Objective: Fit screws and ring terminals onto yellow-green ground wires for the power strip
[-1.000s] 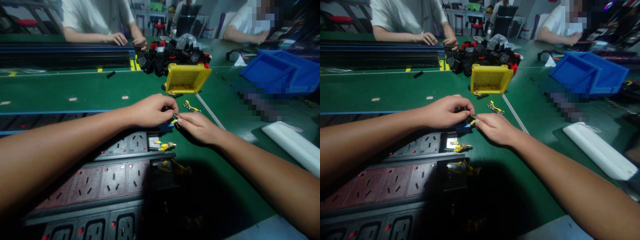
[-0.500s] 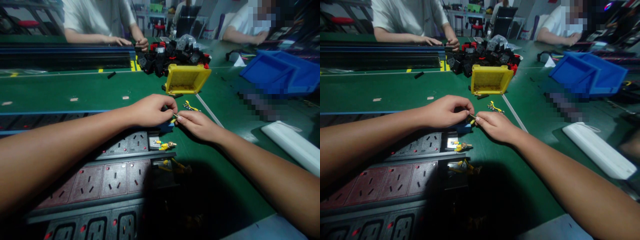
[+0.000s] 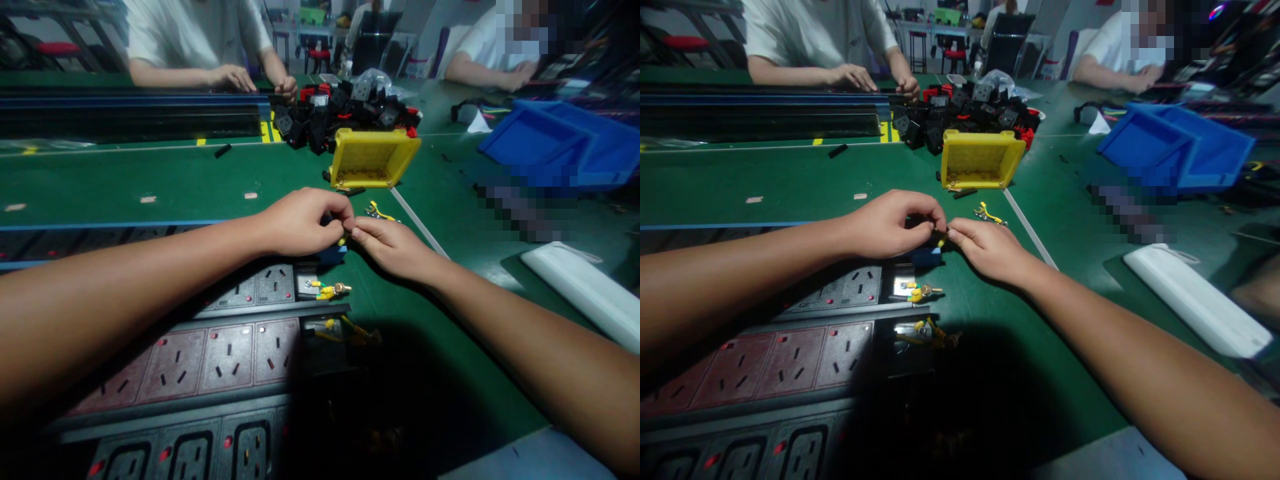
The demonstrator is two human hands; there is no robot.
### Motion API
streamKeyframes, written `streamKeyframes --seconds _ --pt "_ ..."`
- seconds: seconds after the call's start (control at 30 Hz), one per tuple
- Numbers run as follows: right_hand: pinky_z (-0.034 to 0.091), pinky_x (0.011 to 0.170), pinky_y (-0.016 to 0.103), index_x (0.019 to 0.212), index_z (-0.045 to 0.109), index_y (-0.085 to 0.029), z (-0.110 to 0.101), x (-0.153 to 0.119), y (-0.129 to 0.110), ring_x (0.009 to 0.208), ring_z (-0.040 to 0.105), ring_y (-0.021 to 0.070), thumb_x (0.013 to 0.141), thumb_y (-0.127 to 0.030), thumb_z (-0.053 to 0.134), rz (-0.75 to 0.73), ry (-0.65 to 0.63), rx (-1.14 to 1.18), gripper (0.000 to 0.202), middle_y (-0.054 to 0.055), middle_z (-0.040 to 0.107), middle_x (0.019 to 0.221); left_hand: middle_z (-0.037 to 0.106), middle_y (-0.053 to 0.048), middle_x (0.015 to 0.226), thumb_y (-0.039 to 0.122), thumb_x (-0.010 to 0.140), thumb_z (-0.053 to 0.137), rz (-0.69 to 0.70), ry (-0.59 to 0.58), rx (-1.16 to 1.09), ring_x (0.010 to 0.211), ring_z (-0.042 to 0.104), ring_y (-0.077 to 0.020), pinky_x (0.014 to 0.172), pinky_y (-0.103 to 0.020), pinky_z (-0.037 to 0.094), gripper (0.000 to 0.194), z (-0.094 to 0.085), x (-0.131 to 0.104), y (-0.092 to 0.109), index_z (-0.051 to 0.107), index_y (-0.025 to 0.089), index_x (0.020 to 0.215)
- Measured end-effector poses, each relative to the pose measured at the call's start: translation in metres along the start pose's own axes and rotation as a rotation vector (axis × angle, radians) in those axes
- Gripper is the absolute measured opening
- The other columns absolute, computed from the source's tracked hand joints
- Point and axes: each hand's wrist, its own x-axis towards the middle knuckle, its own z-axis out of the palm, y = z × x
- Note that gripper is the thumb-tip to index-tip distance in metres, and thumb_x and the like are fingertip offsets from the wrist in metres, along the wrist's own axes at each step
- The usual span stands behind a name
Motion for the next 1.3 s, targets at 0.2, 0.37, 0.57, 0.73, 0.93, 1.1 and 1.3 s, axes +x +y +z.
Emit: streamKeyframes --seconds 0.2,0.37,0.57,0.73,0.93,1.1,1.3 --pt "0.041 0.073 0.028 0.091 0.063 -0.02 0.002 0.001 -0.002 0.082 0.058 0.0206 0.095 -0.04 0.039 0.042 0.037 0.033 0.031 0.004 0.067 0.088 0.072 -0.004 0.087 0.015 0.079 0.05 -0.008 -0.01 -0.006 0.077 0.062 -0.0135 0.07 -0.025 0.046 0.024 0.001 0.0 -0.001 0.07 0.013 0.092" --pt "0.037 0.065 0.027 0.08 0.058 -0.017 -0.002 -0.001 -0.004 0.07 0.051 0.0163 0.094 -0.041 0.039 0.011 -0.037 0.103 0.034 0.003 0.058 0.074 0.072 -0.003 0.092 0.017 0.084 0.049 0.029 -0.055 -0.02 0.083 0.063 -0.0134 0.076 -0.026 0.047 0.023 0.001 0.0 -0.002 0.068 0.014 0.096" --pt "0.033 0.061 0.026 0.072 0.052 -0.017 -0.006 -0.002 -0.006 0.065 0.047 0.0144 0.088 -0.033 0.043 -0.022 -0.032 0.151 0.025 0.001 0.05 0.067 0.071 -0.005 0.099 0.022 0.087 0.049 0.085 -0.141 0.019 0.088 0.063 -0.0154 0.078 -0.027 0.046 0.024 0.0 0.0 -0.002 0.066 0.015 0.102" --pt "0.033 0.062 0.027 0.073 0.052 -0.017 -0.004 -0.002 -0.005 0.067 0.047 0.0149 0.087 -0.032 0.043 -0.042 -0.031 0.178 0.022 0.001 0.051 0.068 0.071 -0.006 0.103 0.026 0.088 0.051 0.084 -0.167 0.058 0.093 0.063 -0.017 0.082 -0.027 0.045 0.023 0.0 0.0 -0.001 0.065 0.015 0.103" --pt "0.03 0.057 0.026 0.065 0.045 -0.019 -0.003 -0.001 -0.007 0.06 0.041 0.0124 0.086 -0.035 0.043 -0.037 -0.01 0.196 0.027 -0.002 0.042 0.061 0.07 -0.006 0.101 0.026 0.089 0.051 0.075 -0.172 0.058 0.092 0.062 -0.017 0.08 -0.027 0.044 0.022 0.0 0.0 -0.001 0.065 0.015 0.102" --pt "0.028 0.055 0.025 0.062 0.043 -0.019 -0.003 -0.001 -0.007 0.057 0.038 0.0112 0.085 -0.035 0.045 -0.043 0.006 0.212 0.029 -0.003 0.039 0.059 0.07 -0.006 0.099 0.025 0.088 0.054 0.106 -0.167 0.051 0.091 0.062 -0.0173 0.078 -0.027 0.043 0.02 0.001 0.0 -0.003 0.065 0.014 0.1" --pt "0.027 0.054 0.025 0.061 0.044 -0.019 -0.003 -0.002 -0.011 0.056 0.036 0.011 0.084 -0.034 0.045 0.009 0.061 0.147 0.028 -0.003 0.039 0.057 0.069 -0.006 0.094 0.028 0.088 0.052 0.07 -0.158 0.076 0.084 0.061 -0.0161 0.071 -0.025 0.041 0.02 0.001 0.0 -0.003 0.063 0.015 0.097"
